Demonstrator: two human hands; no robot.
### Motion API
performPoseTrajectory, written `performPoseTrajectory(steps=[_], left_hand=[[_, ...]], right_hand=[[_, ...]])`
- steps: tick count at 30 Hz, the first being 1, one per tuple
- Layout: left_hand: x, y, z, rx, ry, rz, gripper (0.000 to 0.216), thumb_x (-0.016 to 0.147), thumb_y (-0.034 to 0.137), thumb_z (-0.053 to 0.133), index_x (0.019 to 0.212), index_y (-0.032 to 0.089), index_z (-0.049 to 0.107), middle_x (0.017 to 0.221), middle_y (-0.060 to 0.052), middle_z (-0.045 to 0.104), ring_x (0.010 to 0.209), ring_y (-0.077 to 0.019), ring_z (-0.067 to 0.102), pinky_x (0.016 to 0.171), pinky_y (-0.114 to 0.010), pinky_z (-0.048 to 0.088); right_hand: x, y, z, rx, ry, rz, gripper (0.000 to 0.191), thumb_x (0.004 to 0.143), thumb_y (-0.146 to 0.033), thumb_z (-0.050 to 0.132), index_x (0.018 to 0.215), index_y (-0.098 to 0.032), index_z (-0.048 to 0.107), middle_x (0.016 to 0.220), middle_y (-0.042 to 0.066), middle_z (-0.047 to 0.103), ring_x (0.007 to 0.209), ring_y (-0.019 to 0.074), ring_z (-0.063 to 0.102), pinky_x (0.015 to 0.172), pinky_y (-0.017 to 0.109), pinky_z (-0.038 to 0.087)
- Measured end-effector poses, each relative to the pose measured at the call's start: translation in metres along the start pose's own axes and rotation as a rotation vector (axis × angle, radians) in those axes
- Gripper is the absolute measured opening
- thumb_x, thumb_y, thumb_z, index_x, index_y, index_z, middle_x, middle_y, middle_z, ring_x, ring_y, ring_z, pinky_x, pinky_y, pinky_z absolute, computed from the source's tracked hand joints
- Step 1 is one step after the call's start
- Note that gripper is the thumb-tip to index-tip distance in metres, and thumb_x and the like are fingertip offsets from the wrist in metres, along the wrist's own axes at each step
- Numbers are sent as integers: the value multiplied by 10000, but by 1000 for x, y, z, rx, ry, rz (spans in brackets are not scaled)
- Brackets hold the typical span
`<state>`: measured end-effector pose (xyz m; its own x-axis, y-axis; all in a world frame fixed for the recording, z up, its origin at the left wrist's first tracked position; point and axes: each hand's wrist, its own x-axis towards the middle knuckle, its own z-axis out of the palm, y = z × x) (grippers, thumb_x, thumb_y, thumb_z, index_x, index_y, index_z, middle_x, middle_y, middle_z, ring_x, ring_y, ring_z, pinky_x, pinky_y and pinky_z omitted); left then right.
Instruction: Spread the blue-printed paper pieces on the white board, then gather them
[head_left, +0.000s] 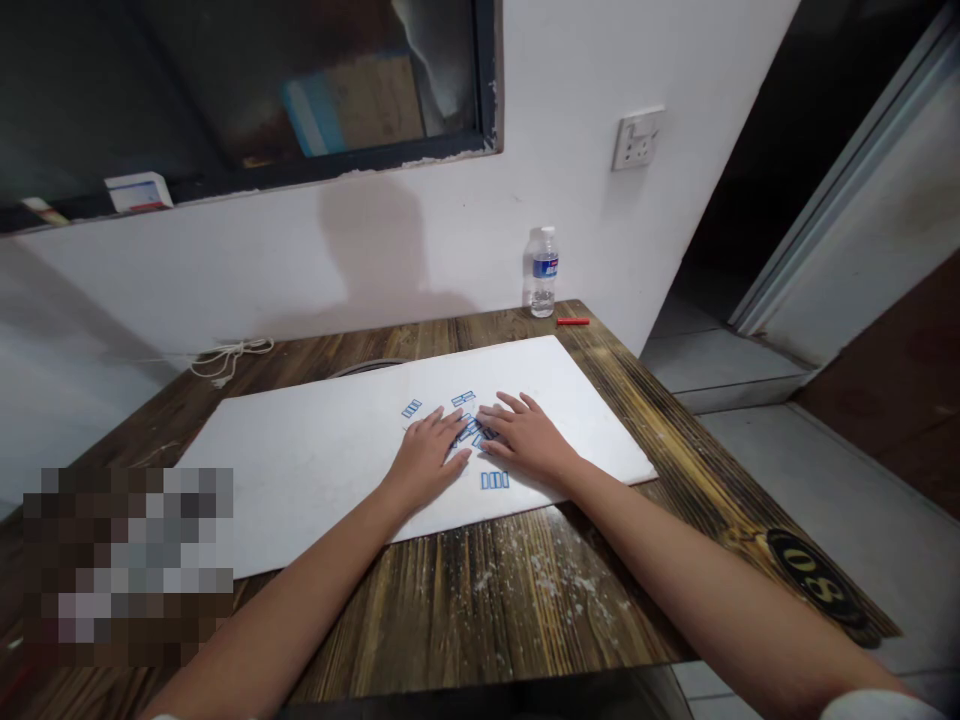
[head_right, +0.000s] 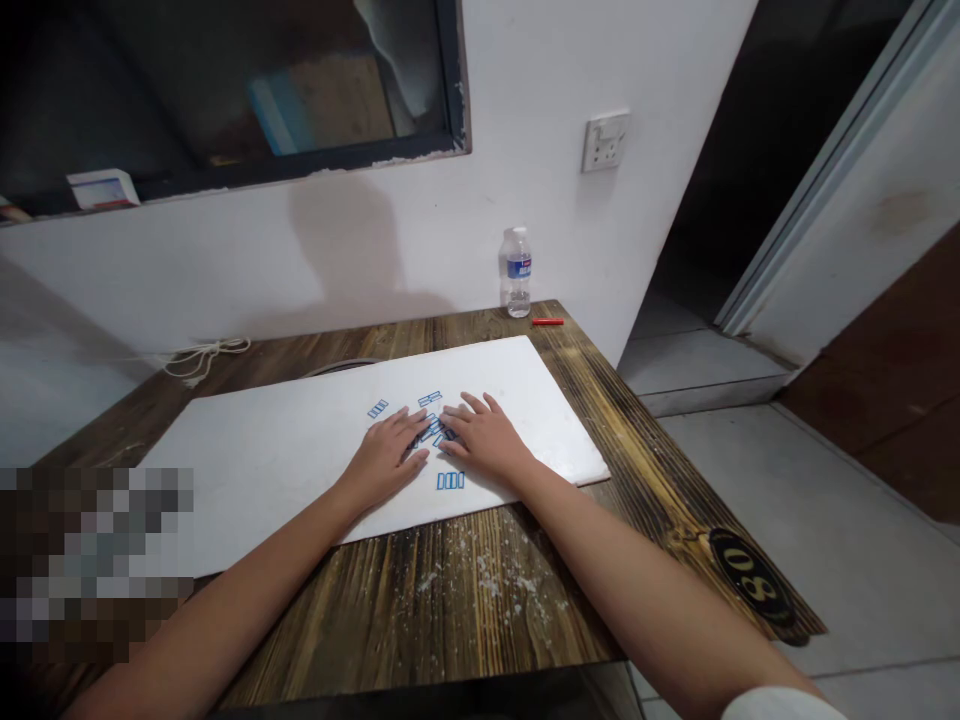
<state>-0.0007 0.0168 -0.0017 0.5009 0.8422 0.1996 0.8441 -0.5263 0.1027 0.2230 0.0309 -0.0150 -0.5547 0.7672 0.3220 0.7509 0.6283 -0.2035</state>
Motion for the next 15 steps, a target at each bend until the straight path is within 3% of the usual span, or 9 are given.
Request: performPoseTrajectory(steps=[4,8,11,15], left_hand=[[0,0,-3,-18,-59,29,501,949,430,439,1425,278,460,1477,-22,475,1403,-286,347,1099,-495,313],[0,-2,-2,-15,-134,30,569,946,483,418,1487,321,355,1548,-11,363,1459,-308,225,1121,-539,262],[1,-3,0,8,-164,44,623,929,534,430,1508,349,296,1580,5,291,1479,-327,144,1145,-580,189],[1,-1,0,19,-80,21,660,919,544,441,1513,297,292,1590,-24,270,1480,-321,140,1162,-576,154]], right_hand=[[-1,2,2,58,-99,-108,642,936,-605,408,1493,-289,354,1495,35,447,1442,270,287,1163,528,216],[-3,5,4,56,-131,-101,739,900,-685,387,1520,-294,287,1521,34,404,1451,297,260,1160,555,219],[-4,6,3,2,-97,-111,793,883,-726,349,1536,-291,231,1570,34,308,1478,308,169,1169,571,184],[-4,5,1,-95,24,-114,854,858,-751,361,1548,-279,188,1623,29,128,1494,328,10,1177,585,116]])
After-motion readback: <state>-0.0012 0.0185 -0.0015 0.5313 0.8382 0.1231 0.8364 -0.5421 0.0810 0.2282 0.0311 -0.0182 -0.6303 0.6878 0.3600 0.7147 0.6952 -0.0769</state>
